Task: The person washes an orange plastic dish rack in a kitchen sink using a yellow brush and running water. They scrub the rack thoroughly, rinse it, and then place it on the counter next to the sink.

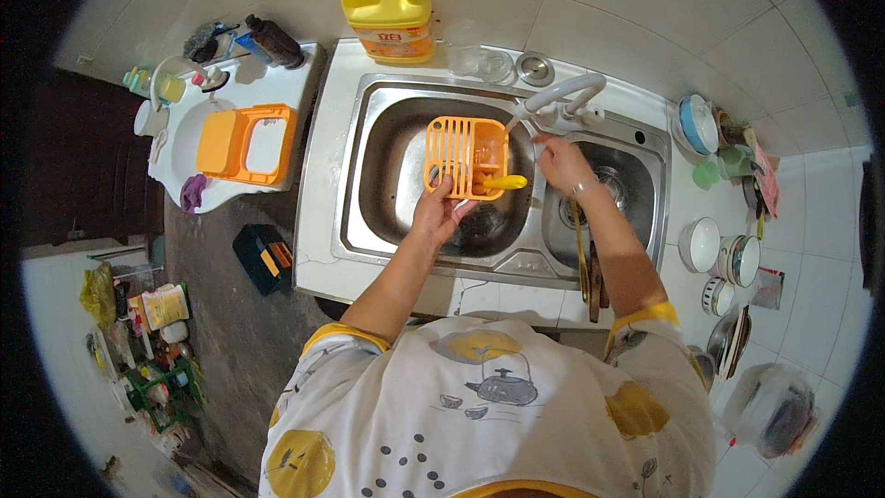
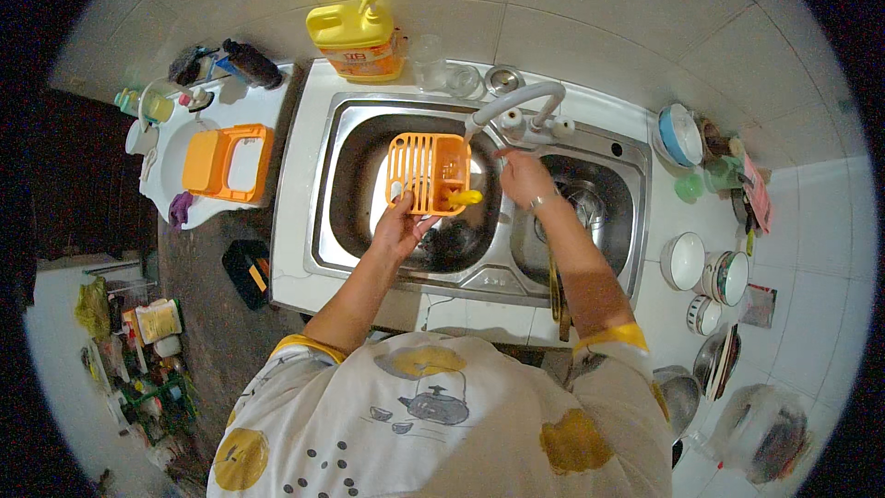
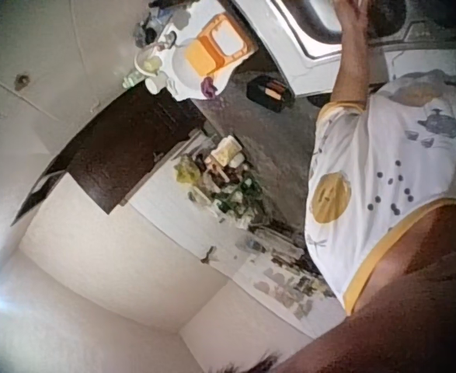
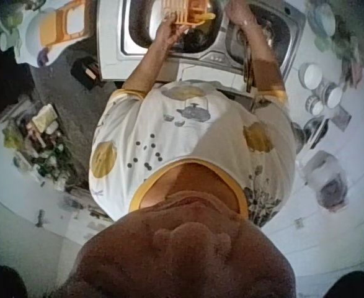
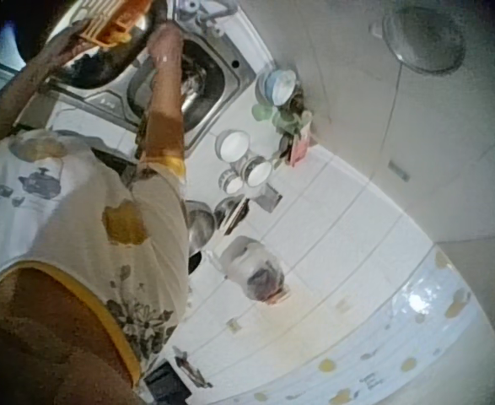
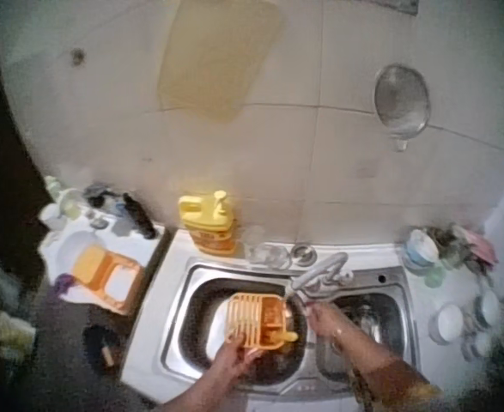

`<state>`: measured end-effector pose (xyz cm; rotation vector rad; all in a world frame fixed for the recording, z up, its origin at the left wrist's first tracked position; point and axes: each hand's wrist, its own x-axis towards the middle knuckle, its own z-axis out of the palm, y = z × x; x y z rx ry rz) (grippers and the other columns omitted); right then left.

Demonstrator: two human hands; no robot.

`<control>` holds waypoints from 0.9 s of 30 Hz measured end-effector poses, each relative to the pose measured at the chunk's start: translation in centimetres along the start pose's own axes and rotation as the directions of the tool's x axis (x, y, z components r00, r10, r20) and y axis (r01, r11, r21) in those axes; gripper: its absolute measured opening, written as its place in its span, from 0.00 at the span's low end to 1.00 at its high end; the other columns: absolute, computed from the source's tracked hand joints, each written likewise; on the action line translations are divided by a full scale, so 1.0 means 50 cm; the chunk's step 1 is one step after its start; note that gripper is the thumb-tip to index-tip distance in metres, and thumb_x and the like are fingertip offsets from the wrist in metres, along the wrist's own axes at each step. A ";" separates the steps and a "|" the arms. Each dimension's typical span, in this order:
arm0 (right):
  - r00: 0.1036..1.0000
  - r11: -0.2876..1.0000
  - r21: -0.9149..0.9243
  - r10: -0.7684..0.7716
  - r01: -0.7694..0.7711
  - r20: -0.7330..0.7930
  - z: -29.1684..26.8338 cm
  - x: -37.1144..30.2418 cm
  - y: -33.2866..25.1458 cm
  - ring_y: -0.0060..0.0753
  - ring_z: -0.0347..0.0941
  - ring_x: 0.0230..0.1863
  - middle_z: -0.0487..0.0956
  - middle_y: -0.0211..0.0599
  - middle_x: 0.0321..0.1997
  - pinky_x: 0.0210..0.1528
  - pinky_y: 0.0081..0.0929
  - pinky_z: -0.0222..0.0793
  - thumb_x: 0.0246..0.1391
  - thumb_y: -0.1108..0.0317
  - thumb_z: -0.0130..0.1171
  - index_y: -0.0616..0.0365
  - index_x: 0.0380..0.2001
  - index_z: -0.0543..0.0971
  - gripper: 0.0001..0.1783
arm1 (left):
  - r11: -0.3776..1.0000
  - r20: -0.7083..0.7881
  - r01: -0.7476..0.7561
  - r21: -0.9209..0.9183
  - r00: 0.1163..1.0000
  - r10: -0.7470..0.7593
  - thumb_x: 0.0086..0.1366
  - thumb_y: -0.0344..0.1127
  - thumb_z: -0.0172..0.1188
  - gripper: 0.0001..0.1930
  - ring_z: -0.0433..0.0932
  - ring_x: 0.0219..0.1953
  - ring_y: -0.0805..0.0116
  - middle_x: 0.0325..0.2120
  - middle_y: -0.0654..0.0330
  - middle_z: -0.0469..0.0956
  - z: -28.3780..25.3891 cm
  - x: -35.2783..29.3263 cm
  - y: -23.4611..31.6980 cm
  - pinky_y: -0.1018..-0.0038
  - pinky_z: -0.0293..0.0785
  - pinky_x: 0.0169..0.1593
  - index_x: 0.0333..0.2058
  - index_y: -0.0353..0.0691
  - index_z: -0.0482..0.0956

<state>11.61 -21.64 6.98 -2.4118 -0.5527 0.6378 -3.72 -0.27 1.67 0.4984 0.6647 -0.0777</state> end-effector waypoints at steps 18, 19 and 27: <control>0.942 0.959 0.193 -0.141 0.207 -0.306 0.061 -0.044 -0.112 0.42 0.76 0.30 0.79 0.47 0.29 0.34 0.32 0.72 0.45 0.63 0.61 0.58 0.34 0.79 0.13 | 0.990 0.095 -0.077 0.121 0.993 0.065 0.67 0.36 0.47 0.11 0.77 0.43 0.64 0.42 0.56 0.75 0.065 0.068 -0.021 0.64 0.81 0.39 0.47 0.44 0.67; 0.934 0.952 0.191 -0.169 0.237 -0.316 0.055 -0.049 -0.102 0.36 0.76 0.28 0.79 0.45 0.29 0.33 0.29 0.72 0.45 0.64 0.61 0.59 0.34 0.79 0.13 | 0.987 0.080 -0.090 0.132 0.994 0.080 0.67 0.35 0.47 0.12 0.77 0.43 0.63 0.42 0.56 0.75 0.065 0.070 -0.015 0.64 0.81 0.40 0.48 0.42 0.67; 0.944 0.907 0.371 -0.076 0.200 -0.322 -0.054 -0.098 -0.119 0.24 0.74 0.27 0.79 0.38 0.28 0.32 0.22 0.70 0.47 0.66 0.62 0.59 0.37 0.79 0.14 | 0.984 0.093 -0.129 -0.120 0.986 0.141 0.67 0.33 0.46 0.11 0.72 0.51 0.60 0.47 0.54 0.71 0.047 0.079 -0.011 0.56 0.71 0.54 0.48 0.41 0.65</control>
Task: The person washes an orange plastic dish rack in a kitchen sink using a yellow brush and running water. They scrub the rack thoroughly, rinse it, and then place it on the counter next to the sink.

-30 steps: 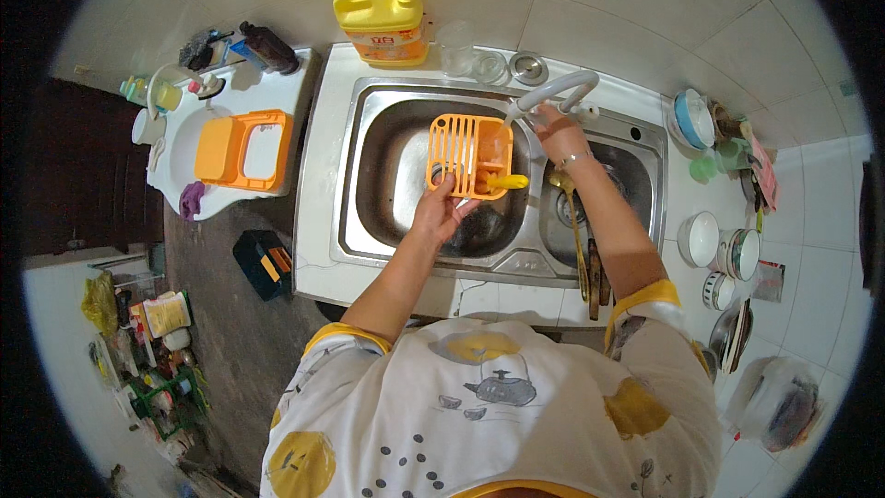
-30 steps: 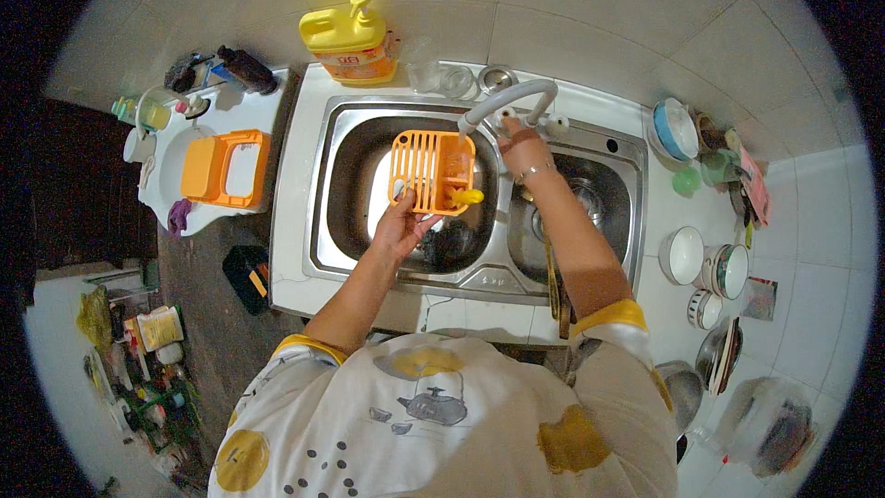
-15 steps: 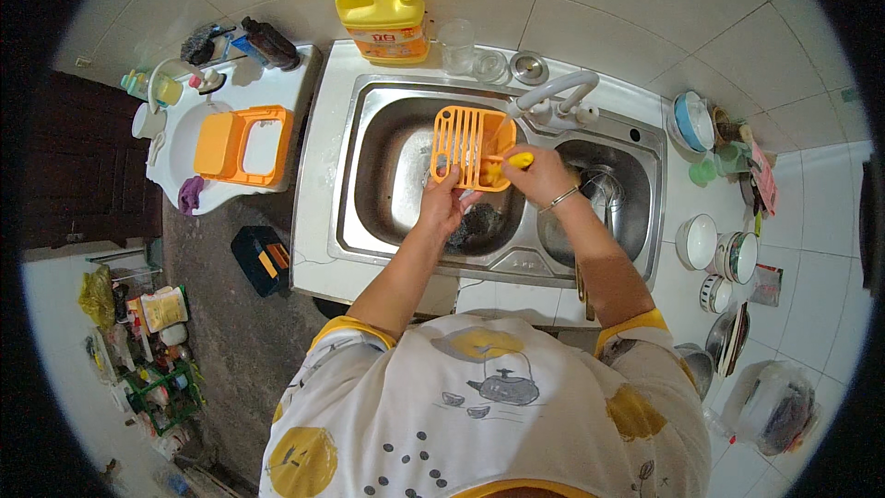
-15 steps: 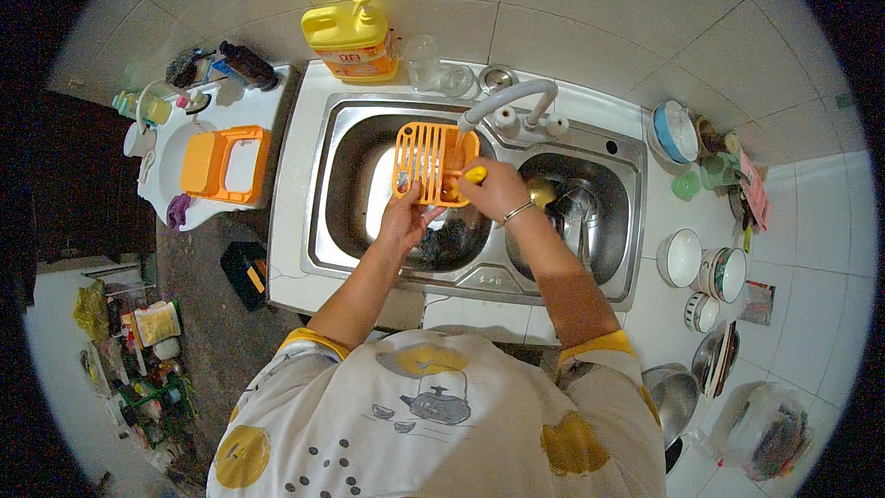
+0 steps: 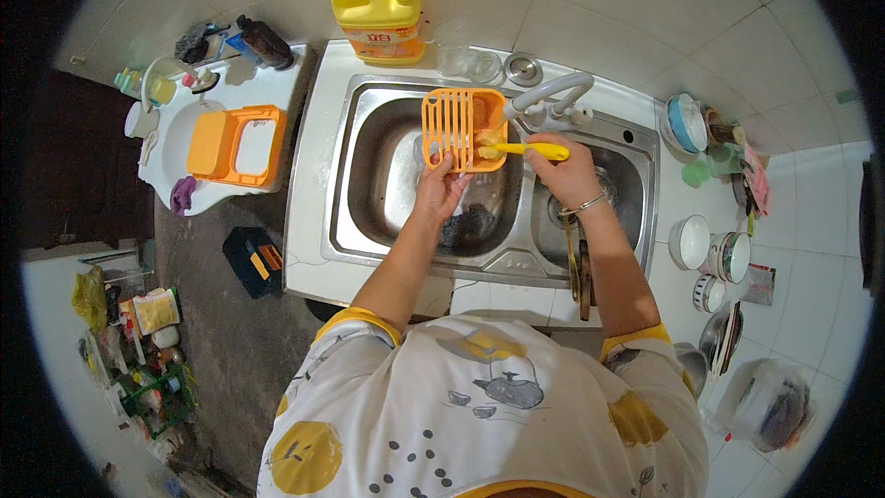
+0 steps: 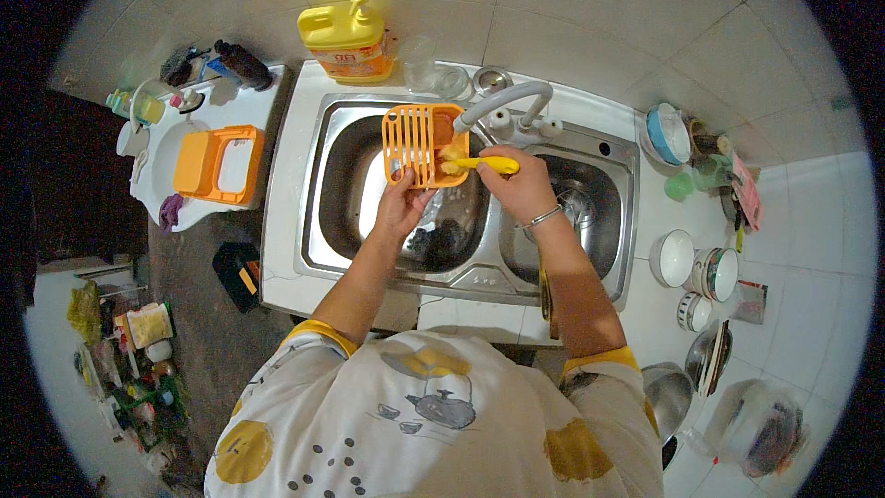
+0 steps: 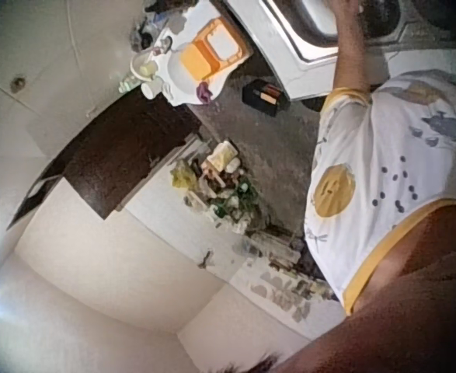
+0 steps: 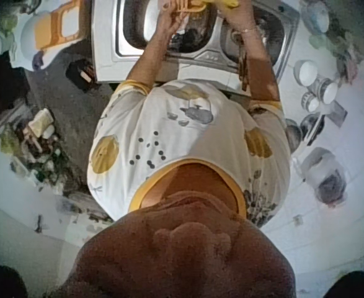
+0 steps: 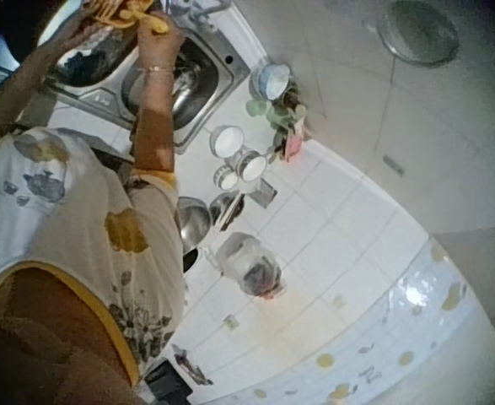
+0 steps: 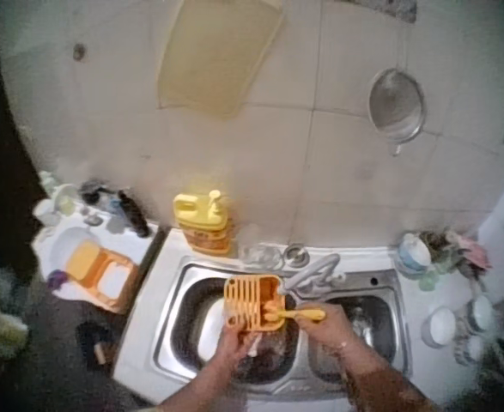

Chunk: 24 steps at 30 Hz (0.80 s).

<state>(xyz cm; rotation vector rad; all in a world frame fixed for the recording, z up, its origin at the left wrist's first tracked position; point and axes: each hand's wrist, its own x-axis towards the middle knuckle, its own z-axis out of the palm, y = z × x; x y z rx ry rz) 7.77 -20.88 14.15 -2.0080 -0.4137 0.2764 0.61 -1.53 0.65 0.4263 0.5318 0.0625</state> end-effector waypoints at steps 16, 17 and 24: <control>0.977 0.981 -0.157 -0.085 0.117 0.193 0.062 0.059 0.129 0.28 0.76 0.29 0.79 0.38 0.28 0.35 0.24 0.71 0.44 0.67 0.63 0.63 0.36 0.78 0.15 | 0.984 -0.080 0.019 0.175 0.997 -0.005 0.66 0.32 0.48 0.11 0.77 0.43 0.63 0.42 0.57 0.75 0.040 -0.016 -0.056 0.65 0.78 0.45 0.46 0.41 0.67; 0.976 0.978 -0.175 -0.075 0.111 0.203 0.060 0.055 0.140 0.28 0.75 0.29 0.79 0.38 0.28 0.35 0.24 0.71 0.44 0.68 0.63 0.63 0.36 0.78 0.15 | 0.987 -0.086 0.010 0.161 0.996 0.004 0.66 0.32 0.48 0.11 0.77 0.43 0.63 0.42 0.57 0.75 0.024 -0.025 -0.060 0.65 0.78 0.45 0.46 0.41 0.67; 0.986 0.989 -0.146 0.027 -0.003 0.162 0.012 0.042 0.047 0.41 0.77 0.29 0.79 0.46 0.28 0.35 0.30 0.72 0.43 0.63 0.62 0.59 0.34 0.79 0.15 | 0.997 -0.137 -0.030 0.074 0.990 0.040 0.66 0.31 0.48 0.11 0.78 0.43 0.61 0.42 0.55 0.75 -0.046 -0.030 -0.040 0.65 0.80 0.43 0.46 0.40 0.66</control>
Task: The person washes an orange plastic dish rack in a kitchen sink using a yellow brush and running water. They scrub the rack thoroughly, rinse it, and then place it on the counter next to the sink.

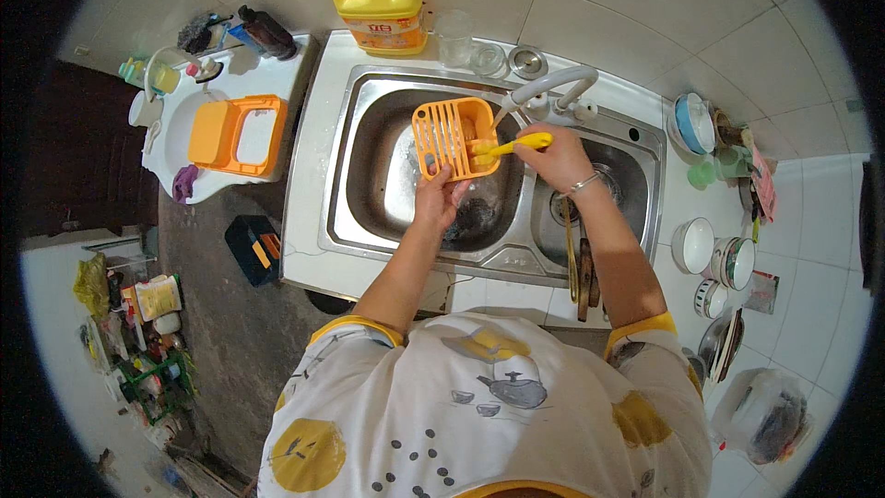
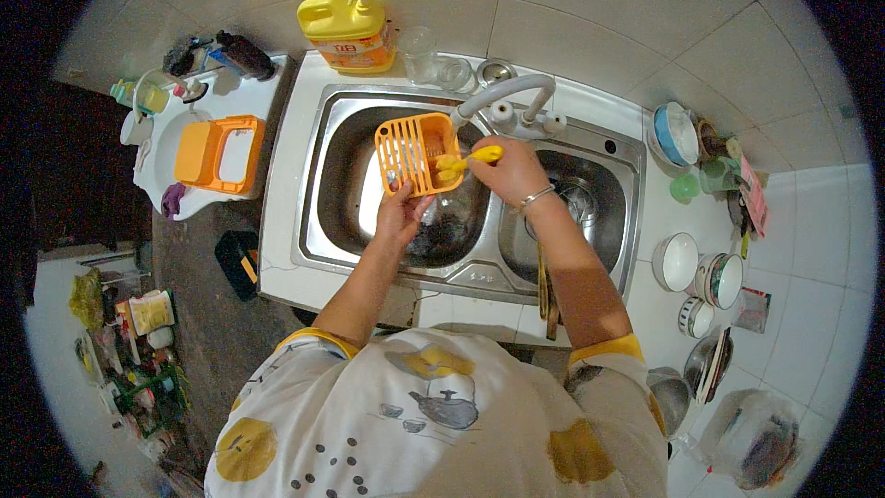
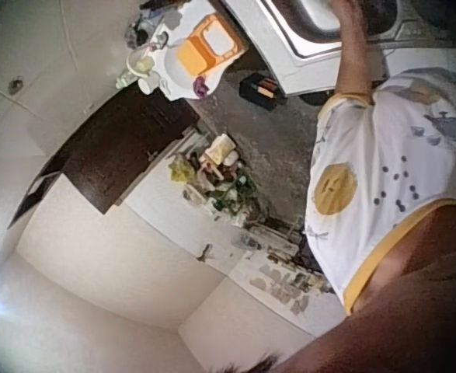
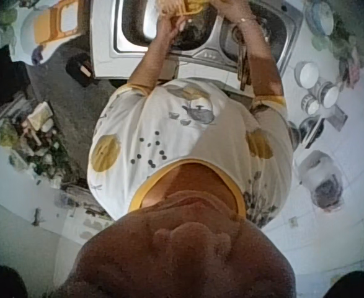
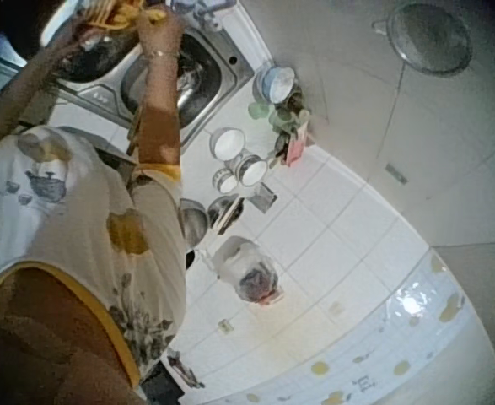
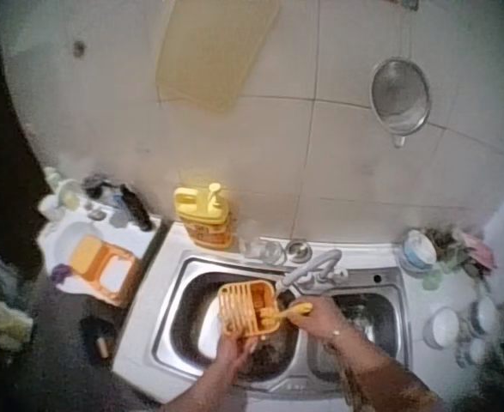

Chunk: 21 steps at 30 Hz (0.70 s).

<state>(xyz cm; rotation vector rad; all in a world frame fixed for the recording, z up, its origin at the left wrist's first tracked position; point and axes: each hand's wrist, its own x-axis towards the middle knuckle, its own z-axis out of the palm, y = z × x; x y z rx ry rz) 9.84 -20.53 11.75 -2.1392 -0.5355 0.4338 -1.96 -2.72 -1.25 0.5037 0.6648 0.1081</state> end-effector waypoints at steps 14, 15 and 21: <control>0.992 0.999 0.018 -0.038 0.040 -0.117 0.059 -0.009 0.002 0.32 0.77 0.26 0.80 0.43 0.26 0.31 0.26 0.72 0.44 0.66 0.63 0.60 0.32 0.79 0.11 | 0.998 -0.018 -0.053 0.038 0.998 0.054 0.65 0.29 0.50 0.10 0.79 0.38 0.65 0.39 0.57 0.76 0.016 0.004 -0.016 0.71 0.80 0.38 0.45 0.43 0.67; 0.990 0.998 0.045 -0.032 0.039 -0.134 0.057 -0.013 -0.003 0.31 0.77 0.26 0.80 0.42 0.26 0.31 0.26 0.72 0.44 0.66 0.63 0.60 0.31 0.79 0.11 | 0.997 -0.026 -0.070 0.044 0.997 0.071 0.65 0.29 0.50 0.10 0.79 0.37 0.68 0.38 0.58 0.76 0.020 -0.004 -0.014 0.73 0.80 0.37 0.45 0.43 0.67; 0.981 0.983 0.181 0.068 -0.035 -0.180 0.017 -0.015 -0.030 0.33 0.78 0.29 0.80 0.43 0.28 0.33 0.27 0.73 0.45 0.65 0.63 0.60 0.34 0.79 0.13 | 0.991 -0.009 -0.028 0.129 1.000 0.030 0.65 0.29 0.49 0.11 0.78 0.39 0.65 0.39 0.57 0.76 -0.012 0.004 0.024 0.70 0.80 0.39 0.46 0.40 0.67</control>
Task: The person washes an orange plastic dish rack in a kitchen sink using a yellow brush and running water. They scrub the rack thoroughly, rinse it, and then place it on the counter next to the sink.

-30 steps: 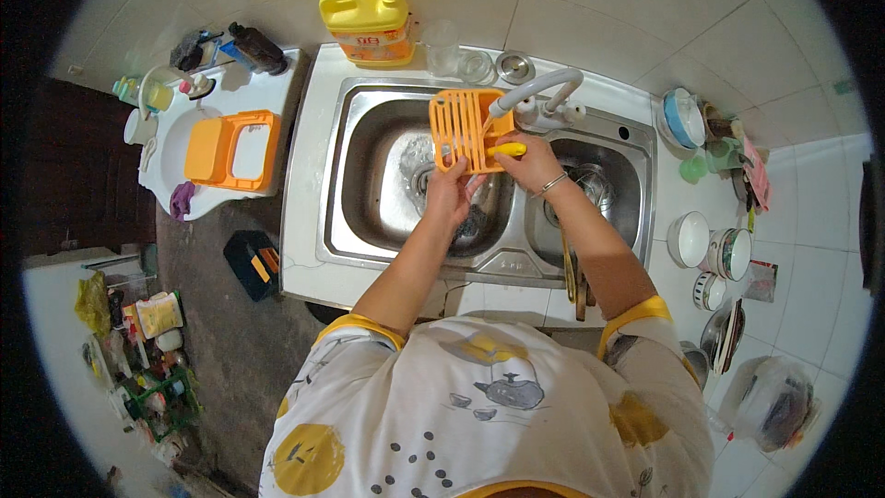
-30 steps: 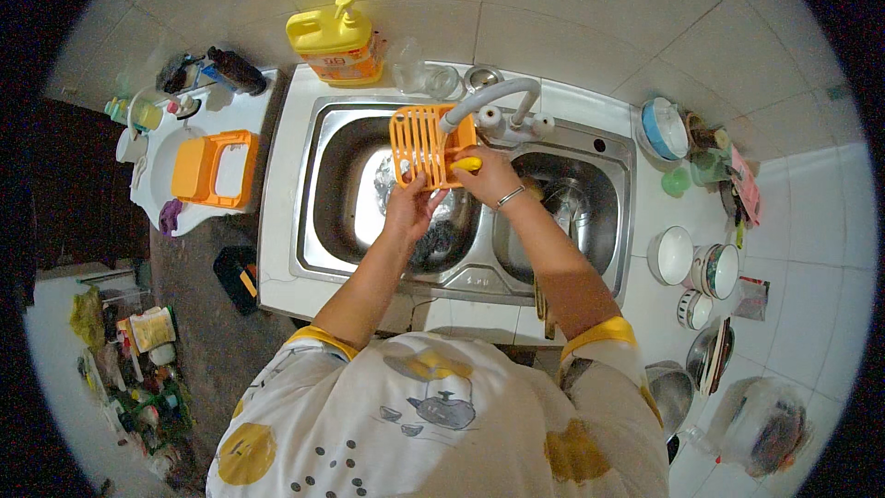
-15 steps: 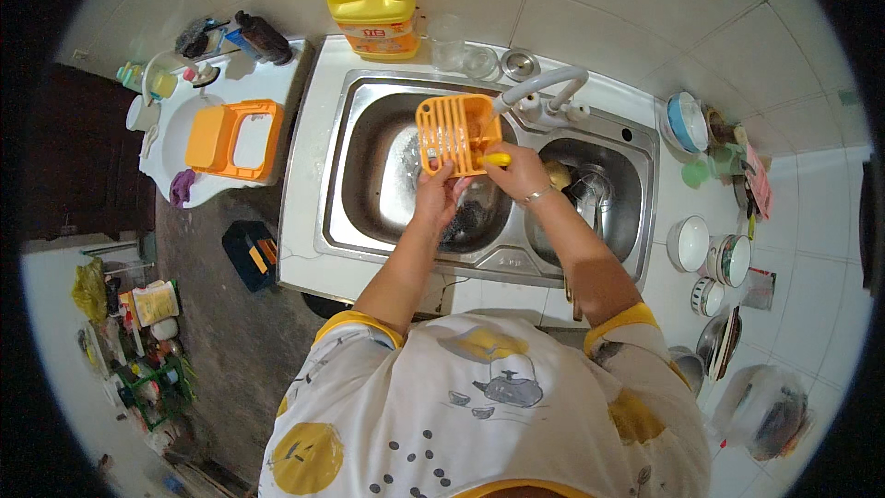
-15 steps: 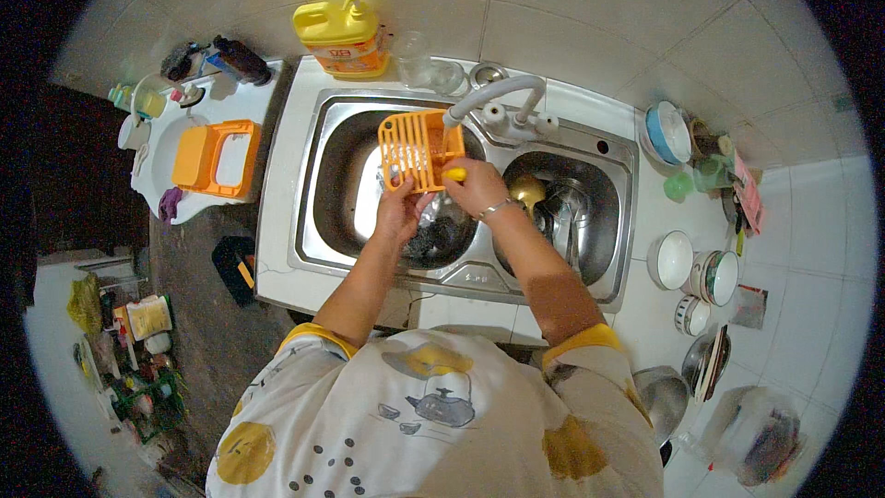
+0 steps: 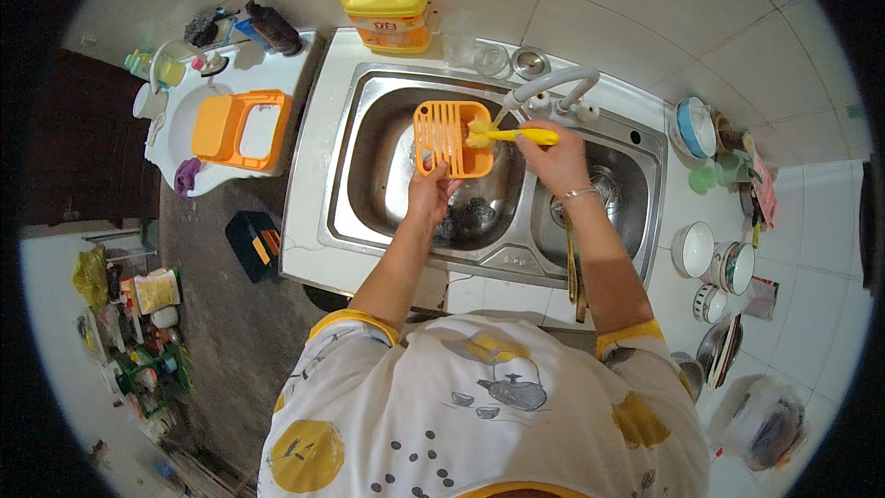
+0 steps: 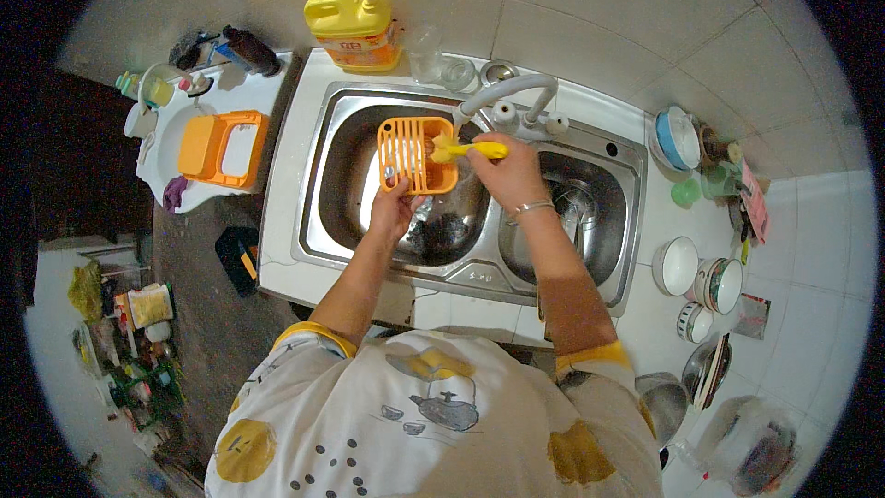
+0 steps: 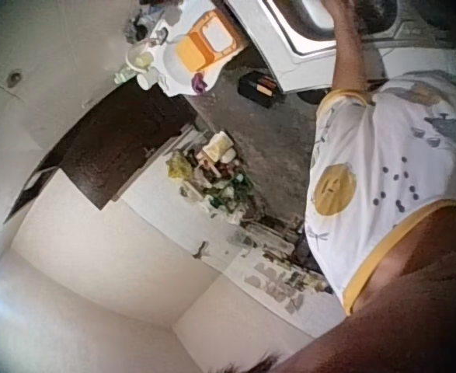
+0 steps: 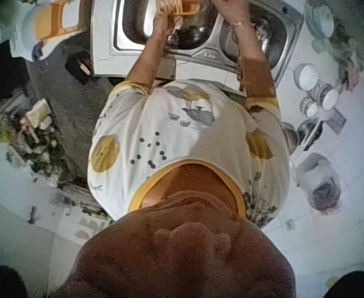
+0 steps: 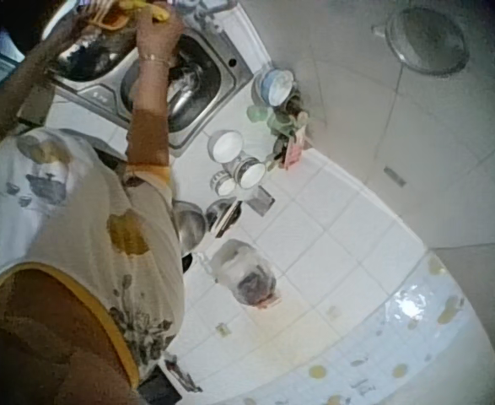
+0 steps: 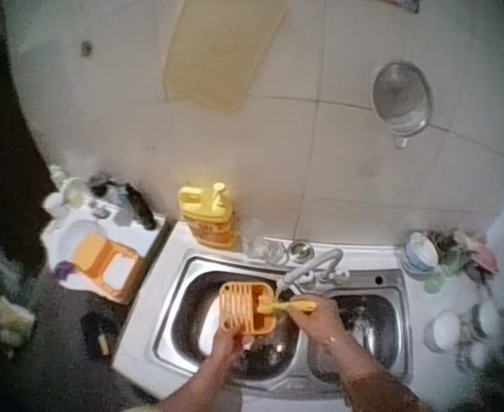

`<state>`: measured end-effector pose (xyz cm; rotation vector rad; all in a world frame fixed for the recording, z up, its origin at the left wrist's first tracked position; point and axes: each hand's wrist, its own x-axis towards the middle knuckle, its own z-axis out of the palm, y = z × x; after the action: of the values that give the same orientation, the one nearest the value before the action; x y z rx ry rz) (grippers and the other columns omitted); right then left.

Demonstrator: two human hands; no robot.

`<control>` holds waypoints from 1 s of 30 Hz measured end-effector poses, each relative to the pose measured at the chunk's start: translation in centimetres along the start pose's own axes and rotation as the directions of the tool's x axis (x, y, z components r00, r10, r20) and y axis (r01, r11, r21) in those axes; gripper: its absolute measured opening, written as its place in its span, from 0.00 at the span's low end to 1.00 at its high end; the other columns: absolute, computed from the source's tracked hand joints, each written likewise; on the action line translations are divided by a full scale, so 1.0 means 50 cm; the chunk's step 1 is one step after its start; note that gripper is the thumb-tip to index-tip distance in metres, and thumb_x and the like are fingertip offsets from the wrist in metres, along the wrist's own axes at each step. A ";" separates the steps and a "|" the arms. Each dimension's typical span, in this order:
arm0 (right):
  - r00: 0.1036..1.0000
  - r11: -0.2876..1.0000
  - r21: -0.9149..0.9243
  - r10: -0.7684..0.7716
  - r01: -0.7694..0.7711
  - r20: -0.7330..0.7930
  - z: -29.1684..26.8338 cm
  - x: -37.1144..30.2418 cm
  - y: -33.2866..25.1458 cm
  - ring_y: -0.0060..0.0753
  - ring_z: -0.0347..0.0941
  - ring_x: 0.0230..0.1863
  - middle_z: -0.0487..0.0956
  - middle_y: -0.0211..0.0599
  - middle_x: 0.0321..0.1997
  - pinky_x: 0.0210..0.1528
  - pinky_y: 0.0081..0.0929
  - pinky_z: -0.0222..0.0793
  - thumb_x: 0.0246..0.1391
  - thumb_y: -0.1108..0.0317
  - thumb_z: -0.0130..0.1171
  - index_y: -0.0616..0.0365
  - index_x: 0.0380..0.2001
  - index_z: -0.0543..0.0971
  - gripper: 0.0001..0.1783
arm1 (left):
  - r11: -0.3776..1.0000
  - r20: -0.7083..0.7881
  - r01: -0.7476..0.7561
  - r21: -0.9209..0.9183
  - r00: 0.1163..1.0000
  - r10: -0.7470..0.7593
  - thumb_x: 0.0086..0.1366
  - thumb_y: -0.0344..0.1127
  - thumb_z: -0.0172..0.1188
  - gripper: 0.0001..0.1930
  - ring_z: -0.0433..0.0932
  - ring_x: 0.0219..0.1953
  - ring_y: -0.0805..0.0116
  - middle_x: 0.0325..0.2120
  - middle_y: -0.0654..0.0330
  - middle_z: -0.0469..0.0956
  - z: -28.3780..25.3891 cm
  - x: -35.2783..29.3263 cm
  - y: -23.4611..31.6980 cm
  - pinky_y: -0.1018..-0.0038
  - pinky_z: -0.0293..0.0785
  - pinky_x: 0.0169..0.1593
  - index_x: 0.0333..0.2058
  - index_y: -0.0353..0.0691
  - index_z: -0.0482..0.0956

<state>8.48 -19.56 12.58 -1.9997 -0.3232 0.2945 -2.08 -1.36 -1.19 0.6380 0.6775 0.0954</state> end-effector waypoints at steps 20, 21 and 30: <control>0.974 0.884 0.429 0.224 -0.185 -0.041 -0.013 0.001 0.113 0.22 0.74 0.22 0.78 0.34 0.23 0.23 0.20 0.69 0.49 0.70 0.60 0.64 0.36 0.78 0.11 | 0.988 -0.264 0.037 0.152 0.965 0.004 0.61 0.28 0.55 0.10 0.77 0.26 0.71 0.30 0.59 0.77 -0.046 0.010 0.012 0.79 0.77 0.25 0.42 0.39 0.70; 0.972 0.884 0.436 0.221 -0.167 -0.077 -0.019 -0.007 0.108 0.20 0.74 0.22 0.77 0.33 0.23 0.22 0.18 0.69 0.49 0.71 0.60 0.64 0.36 0.77 0.11 | 0.986 -0.252 0.041 0.163 0.968 0.001 0.60 0.28 0.56 0.10 0.78 0.26 0.71 0.31 0.59 0.77 -0.057 0.010 0.016 0.79 0.77 0.25 0.41 0.39 0.70; 0.975 0.961 0.271 0.116 -0.062 -0.190 0.060 -0.022 0.123 0.24 0.75 0.25 0.79 0.36 0.26 0.29 0.23 0.71 0.47 0.69 0.62 0.64 0.34 0.78 0.12 | 0.964 -0.280 -0.051 0.260 0.952 0.126 0.62 0.28 0.53 0.11 0.77 0.35 0.65 0.35 0.59 0.75 -0.069 0.007 0.038 0.72 0.80 0.33 0.44 0.40 0.70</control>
<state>7.00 -20.04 5.83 -1.7645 -0.0581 0.1759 -3.71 2.06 -2.35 0.9091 0.9593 0.1943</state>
